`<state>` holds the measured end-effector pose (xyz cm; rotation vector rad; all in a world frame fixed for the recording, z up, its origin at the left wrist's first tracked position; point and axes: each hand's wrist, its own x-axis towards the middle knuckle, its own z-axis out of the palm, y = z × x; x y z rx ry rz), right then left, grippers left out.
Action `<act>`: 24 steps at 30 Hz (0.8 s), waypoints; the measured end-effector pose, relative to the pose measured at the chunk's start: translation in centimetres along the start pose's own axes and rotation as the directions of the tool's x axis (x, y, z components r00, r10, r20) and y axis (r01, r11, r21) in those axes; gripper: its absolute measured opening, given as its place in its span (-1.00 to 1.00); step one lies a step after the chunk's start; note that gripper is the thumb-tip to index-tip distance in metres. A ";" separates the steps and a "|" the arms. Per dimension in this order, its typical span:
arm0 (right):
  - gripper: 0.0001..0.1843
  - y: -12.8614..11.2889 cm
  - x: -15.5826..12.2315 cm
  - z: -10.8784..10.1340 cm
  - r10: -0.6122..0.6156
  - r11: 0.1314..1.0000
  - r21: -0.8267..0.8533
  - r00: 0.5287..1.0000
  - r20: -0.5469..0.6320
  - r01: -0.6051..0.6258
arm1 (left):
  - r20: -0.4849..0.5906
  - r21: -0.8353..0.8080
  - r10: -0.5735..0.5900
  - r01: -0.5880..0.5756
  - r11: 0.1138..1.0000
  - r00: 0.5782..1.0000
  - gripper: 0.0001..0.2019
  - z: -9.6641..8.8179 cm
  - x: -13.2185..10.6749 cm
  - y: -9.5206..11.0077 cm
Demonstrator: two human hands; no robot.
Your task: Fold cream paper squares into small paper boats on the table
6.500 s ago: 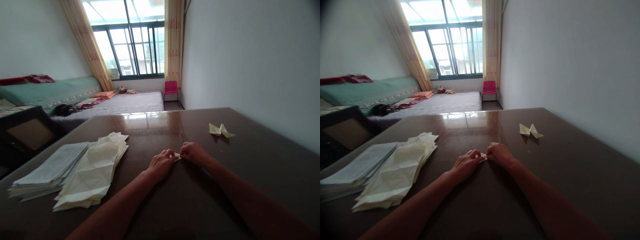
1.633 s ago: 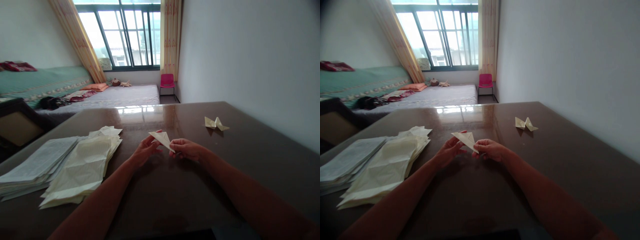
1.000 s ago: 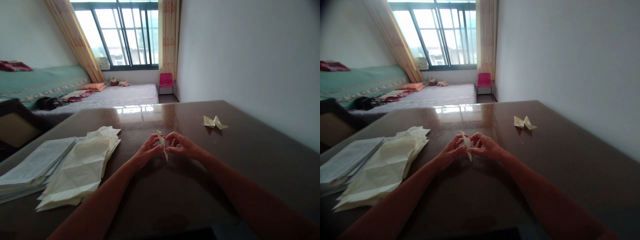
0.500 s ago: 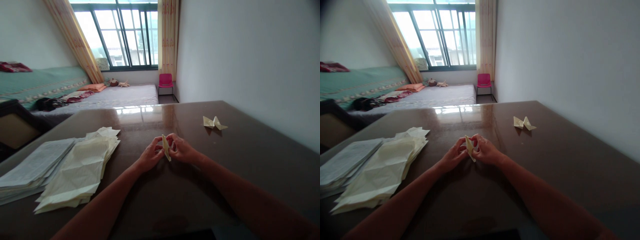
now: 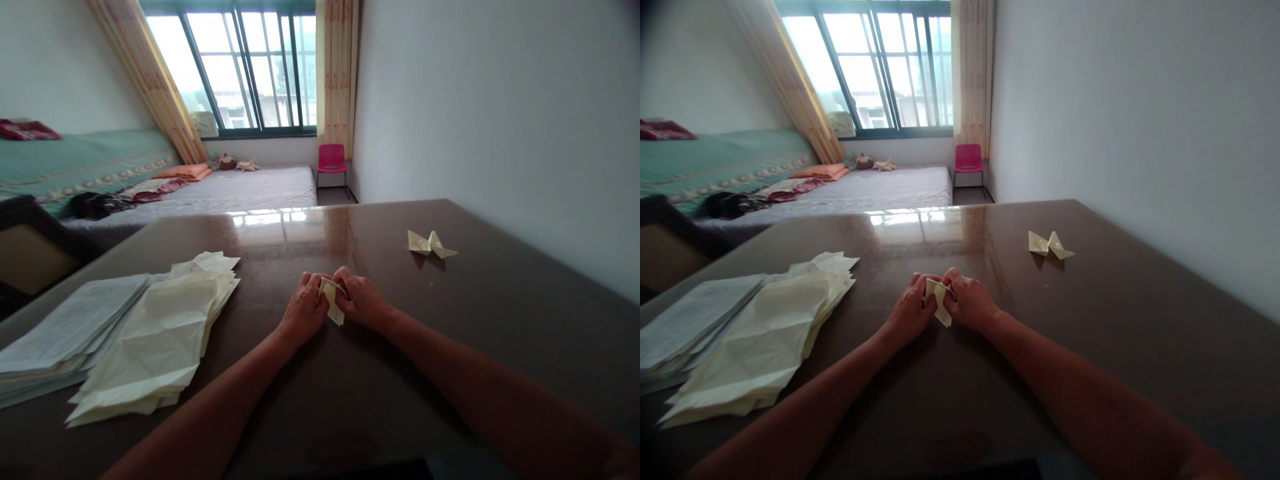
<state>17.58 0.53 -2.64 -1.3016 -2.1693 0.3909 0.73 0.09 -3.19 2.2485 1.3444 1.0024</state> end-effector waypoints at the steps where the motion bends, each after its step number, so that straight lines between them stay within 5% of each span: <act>1: -0.84 0.2 0.0 -0.1 0.026 0.999 -0.022 1.000 0.004 -0.026 | -0.004 -0.002 -0.015 0.015 1.000 1.000 -0.68 0.0 0.1 -0.2; 7: -0.81 1.3 0.0 -0.5 0.058 0.995 -0.091 0.992 0.115 -0.048 | 0.098 0.108 -0.109 0.098 0.989 0.989 -0.81 -0.5 0.2 -0.6; 16: -0.84 2.6 0.4 -2.3 -0.221 0.974 0.107 0.944 0.247 0.200 | 0.296 0.156 -0.003 -0.045 0.987 0.955 -0.84 -2.6 -0.2 -1.3; 24: -0.76 3.8 0.3 -4.3 -0.228 0.973 0.081 0.887 0.402 0.214 | 0.401 0.123 0.150 -0.216 0.969 0.904 -0.83 -3.9 -0.2 -2.2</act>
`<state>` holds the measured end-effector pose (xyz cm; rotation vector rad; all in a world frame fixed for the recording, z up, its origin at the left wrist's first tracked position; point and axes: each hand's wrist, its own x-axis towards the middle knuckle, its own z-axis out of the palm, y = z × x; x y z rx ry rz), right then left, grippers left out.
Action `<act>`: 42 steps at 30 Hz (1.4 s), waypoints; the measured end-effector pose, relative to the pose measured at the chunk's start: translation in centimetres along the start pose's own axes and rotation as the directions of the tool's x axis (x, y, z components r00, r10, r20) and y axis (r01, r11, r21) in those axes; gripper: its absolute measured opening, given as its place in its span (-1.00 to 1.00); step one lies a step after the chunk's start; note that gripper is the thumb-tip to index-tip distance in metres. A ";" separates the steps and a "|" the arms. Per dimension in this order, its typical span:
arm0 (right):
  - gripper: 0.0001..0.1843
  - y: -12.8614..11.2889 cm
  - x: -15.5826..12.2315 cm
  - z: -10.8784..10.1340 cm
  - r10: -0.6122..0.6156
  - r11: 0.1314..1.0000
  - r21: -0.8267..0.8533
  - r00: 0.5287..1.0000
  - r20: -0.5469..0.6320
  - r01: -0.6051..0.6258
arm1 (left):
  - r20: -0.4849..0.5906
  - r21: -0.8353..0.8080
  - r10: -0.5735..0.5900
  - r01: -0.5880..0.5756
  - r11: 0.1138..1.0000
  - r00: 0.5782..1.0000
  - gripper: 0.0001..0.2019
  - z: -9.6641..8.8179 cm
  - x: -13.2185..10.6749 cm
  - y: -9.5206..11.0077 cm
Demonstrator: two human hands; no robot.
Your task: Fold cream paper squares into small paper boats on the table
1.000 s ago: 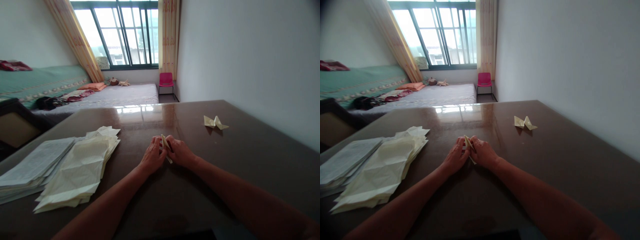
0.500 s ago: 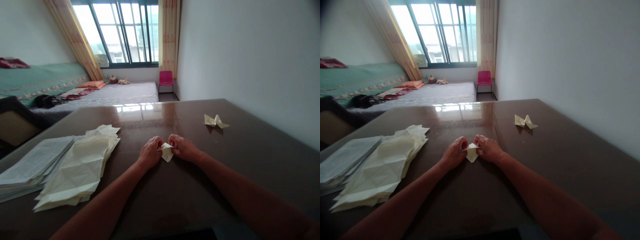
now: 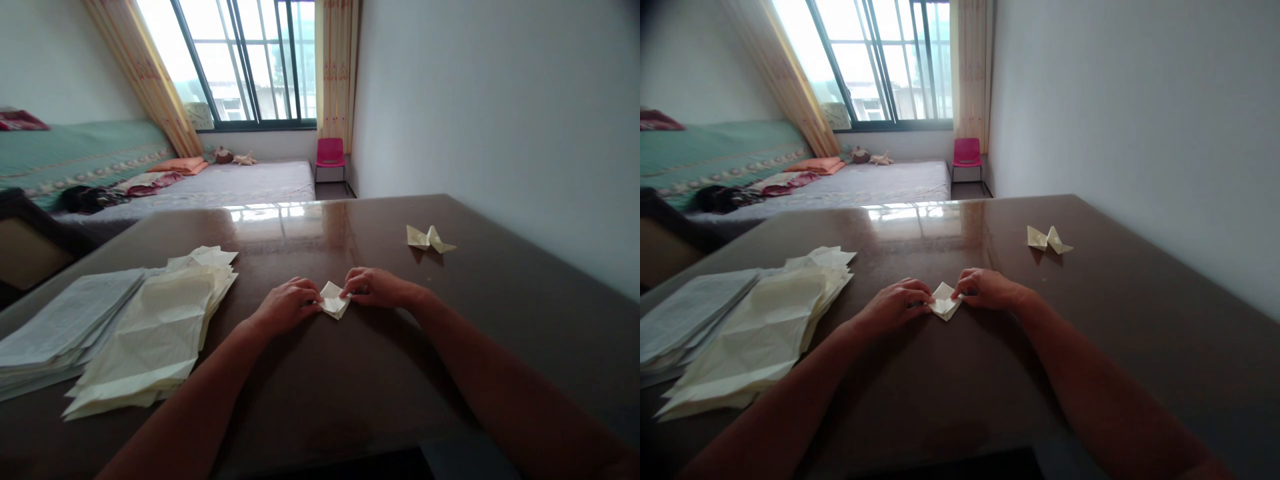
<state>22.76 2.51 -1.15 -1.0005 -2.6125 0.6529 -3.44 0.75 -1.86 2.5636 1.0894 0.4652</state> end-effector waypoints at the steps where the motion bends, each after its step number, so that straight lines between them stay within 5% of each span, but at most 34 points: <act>1: -0.76 0.1 0.0 0.0 -0.007 1.000 0.002 1.000 0.006 0.007 | 0.008 0.012 0.012 -0.012 1.000 1.000 -0.81 0.0 0.0 0.0; 11: -0.84 0.3 0.7 1.3 0.035 0.999 0.006 0.998 -0.060 -0.035 | -0.061 0.098 0.097 -0.090 0.991 0.993 -0.82 0.7 0.3 1.5; 36: -0.88 0.4 0.4 1.0 0.055 0.998 0.009 0.996 -0.069 -0.055 | 0.152 0.410 0.121 -0.174 0.895 0.981 -0.71 -1.0 -0.3 3.3; 42: -0.83 -1.1 0.7 1.6 -0.014 0.998 -0.067 0.978 -0.207 0.000 | 0.180 0.452 0.101 -0.173 0.875 0.978 -0.70 -0.9 -0.6 3.8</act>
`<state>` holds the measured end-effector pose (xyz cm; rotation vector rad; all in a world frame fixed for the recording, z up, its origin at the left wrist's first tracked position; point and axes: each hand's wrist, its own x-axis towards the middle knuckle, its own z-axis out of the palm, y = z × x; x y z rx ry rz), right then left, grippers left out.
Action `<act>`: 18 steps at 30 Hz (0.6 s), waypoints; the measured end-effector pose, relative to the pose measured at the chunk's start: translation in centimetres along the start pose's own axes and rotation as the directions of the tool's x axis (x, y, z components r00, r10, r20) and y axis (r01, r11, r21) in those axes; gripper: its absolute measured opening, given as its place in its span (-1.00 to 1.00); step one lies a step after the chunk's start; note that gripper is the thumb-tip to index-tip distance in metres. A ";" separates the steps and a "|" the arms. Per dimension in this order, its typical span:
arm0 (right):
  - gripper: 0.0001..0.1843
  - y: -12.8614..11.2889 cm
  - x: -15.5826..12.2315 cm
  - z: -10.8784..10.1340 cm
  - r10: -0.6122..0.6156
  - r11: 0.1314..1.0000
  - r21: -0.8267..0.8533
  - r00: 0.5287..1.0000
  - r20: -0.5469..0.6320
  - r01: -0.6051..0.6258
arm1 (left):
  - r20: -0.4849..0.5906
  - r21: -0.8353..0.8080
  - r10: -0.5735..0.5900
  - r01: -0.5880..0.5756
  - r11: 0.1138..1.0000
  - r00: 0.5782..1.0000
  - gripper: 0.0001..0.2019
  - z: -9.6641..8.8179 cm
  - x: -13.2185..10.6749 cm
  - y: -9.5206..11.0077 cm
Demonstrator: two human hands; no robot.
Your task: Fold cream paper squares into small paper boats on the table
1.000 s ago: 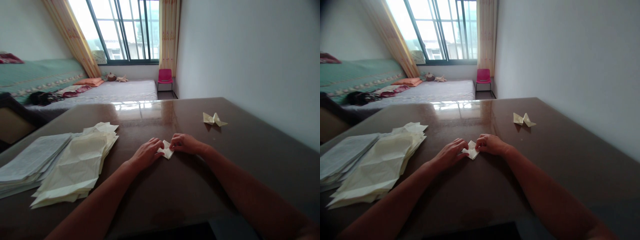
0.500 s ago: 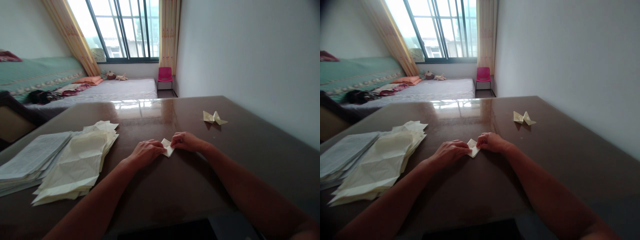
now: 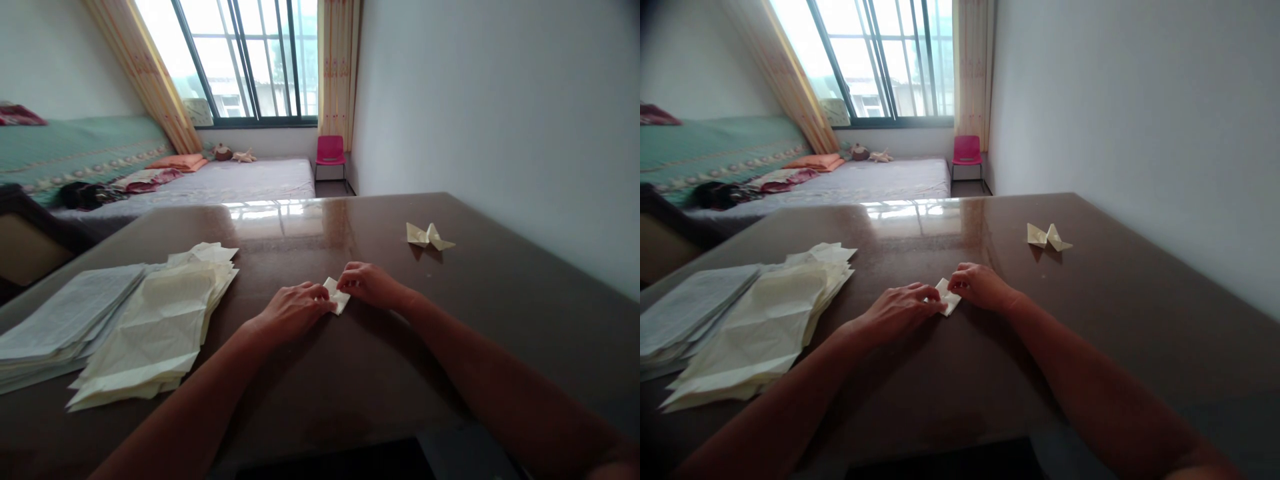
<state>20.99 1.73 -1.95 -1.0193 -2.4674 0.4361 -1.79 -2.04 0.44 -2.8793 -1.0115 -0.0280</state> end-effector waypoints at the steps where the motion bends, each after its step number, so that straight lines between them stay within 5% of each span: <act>1: -0.80 -0.2 0.0 0.2 -0.030 0.999 -0.010 1.000 -0.005 0.030 | 0.005 0.004 -0.003 0.003 1.000 1.000 -0.70 -0.1 -0.1 0.1; 6: -0.67 -0.5 0.3 0.7 -0.079 0.982 -0.164 0.994 0.082 0.092 | 0.009 -0.005 0.014 -0.014 1.000 1.000 -0.70 -0.4 -0.4 0.6; 18: -0.52 -3.2 -0.1 1.0 0.129 0.890 -0.456 0.974 0.184 -0.032 | -0.085 -0.122 0.046 -0.057 0.991 0.995 -0.65 0.6 -0.5 0.9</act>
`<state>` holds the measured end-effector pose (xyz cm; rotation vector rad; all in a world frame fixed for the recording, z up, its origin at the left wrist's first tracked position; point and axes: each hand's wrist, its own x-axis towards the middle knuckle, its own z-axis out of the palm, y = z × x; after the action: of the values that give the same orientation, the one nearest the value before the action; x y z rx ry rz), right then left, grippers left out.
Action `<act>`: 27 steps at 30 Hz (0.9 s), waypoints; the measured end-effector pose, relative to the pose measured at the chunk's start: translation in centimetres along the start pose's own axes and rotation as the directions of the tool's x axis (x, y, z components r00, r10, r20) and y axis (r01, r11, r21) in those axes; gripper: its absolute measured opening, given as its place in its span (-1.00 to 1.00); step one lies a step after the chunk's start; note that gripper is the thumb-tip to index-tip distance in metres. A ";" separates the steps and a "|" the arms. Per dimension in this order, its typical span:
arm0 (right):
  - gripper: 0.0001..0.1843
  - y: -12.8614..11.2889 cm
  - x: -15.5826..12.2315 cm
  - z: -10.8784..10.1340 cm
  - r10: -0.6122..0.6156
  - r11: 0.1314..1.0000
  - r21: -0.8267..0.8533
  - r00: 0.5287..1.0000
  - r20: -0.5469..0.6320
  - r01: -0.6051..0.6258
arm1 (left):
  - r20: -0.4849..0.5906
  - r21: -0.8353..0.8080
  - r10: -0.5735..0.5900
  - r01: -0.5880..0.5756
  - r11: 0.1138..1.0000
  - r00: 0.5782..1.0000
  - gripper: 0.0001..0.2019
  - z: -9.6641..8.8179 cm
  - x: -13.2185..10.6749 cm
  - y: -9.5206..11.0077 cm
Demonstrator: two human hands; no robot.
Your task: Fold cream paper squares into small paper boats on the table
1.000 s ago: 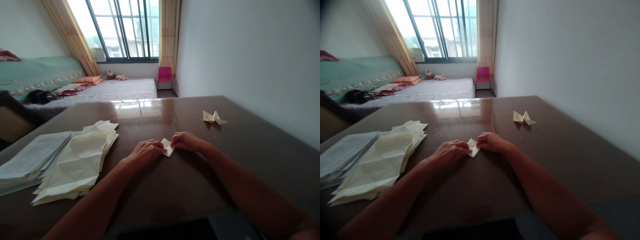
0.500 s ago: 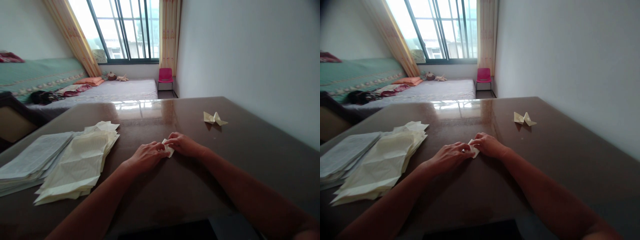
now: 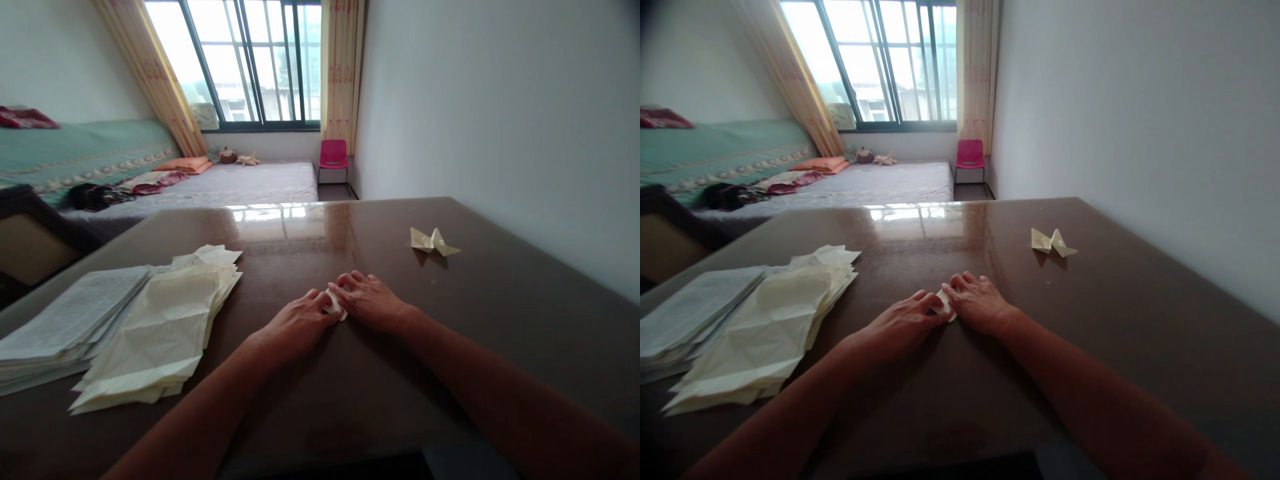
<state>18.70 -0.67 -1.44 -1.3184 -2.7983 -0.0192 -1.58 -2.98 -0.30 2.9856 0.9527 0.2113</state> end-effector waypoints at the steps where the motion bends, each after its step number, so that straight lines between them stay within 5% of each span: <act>1: -0.53 -0.2 0.0 -0.1 0.008 1.000 -0.002 1.000 0.004 -0.008 | -0.006 -0.004 0.001 -0.001 1.000 1.000 -0.66 0.0 0.1 0.0; 6: -0.55 -0.7 0.1 -0.2 0.030 1.000 0.000 0.999 -0.021 -0.030 | -0.014 0.002 -0.019 0.019 1.000 1.000 -0.79 0.3 0.5 -0.4; 20: -0.70 0.8 -0.1 -0.4 -0.025 0.966 0.254 0.995 -0.094 0.048 | -0.082 -0.012 0.024 -0.025 1.000 0.996 -0.74 1.4 0.5 -2.2; 27: -0.71 1.6 -0.2 -0.5 -0.127 0.913 0.371 0.983 -0.136 0.170 | -0.088 -0.010 0.039 -0.040 0.999 0.995 -0.75 1.5 0.5 -2.2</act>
<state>20.07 0.13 -0.99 -0.9806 -2.6223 0.4140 -2.22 -0.82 -1.77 3.0088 0.8965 0.3498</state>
